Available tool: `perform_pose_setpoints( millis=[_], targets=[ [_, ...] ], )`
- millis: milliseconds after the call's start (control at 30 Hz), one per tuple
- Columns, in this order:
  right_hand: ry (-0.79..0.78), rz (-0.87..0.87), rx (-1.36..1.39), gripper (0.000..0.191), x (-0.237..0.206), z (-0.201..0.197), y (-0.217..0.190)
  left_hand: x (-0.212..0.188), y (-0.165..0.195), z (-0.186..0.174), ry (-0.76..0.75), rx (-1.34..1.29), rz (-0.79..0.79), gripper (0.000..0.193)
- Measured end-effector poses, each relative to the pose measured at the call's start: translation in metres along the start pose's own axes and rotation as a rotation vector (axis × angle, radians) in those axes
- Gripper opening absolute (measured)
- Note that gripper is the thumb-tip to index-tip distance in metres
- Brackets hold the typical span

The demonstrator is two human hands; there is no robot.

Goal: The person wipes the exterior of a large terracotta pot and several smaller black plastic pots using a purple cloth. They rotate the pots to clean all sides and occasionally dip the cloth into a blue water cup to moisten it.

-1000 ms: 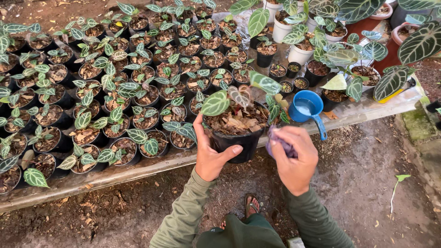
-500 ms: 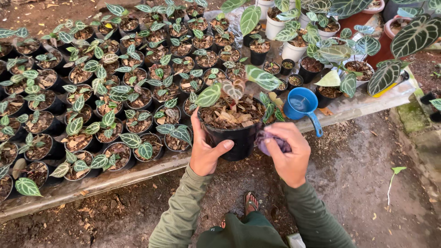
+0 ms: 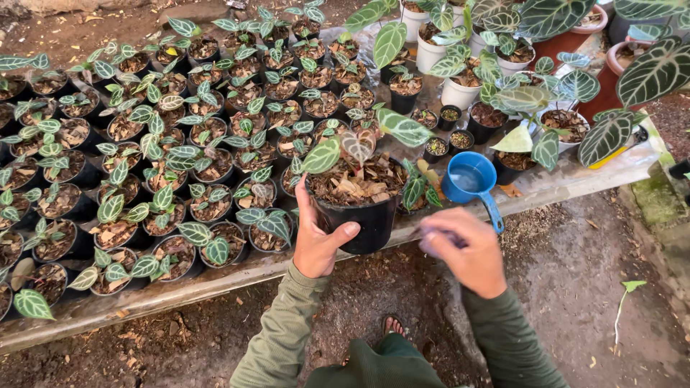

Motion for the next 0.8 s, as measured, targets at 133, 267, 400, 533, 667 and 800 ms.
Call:
perform_pose_setpoints(
  millis=[133,267,400,533,667,800],
  targets=[
    [0.114,0.361,0.238,0.022,0.005,-0.042,0.106,0.017,-0.025,0.004,0.004,-0.001,-0.043,0.111],
    [-0.066,0.604,0.024,0.044,-0.018,-0.048,0.199,0.039,-0.052,0.017,0.012,-0.021,-0.031,0.111],
    [-0.048,0.649,-0.040,0.033,-0.035,-0.055,0.247,0.062,-0.083,0.032,0.014,-0.020,-0.054,0.110],
    [0.116,0.736,0.177,0.025,-0.023,-0.078,0.276,0.078,-0.121,0.049,0.016,-0.012,-0.077,0.109],
    [0.091,0.616,-0.022,0.023,0.025,-0.101,0.283,0.084,-0.160,0.061,0.059,-0.085,-0.132,0.114],
    [0.024,0.551,-0.243,0.021,0.071,-0.108,0.300,0.083,-0.187,0.062,0.093,-0.091,-0.181,0.107]
  ],
)
Point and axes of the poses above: each hand's wrist, its own x-axis towards the middle knuckle, its own z-axis out of the palm, y = z × x, the point moved 7 cm from there along x, towards the middle knuckle, and after that the axes turned 1 degree about -y, right-handed, at the moved point
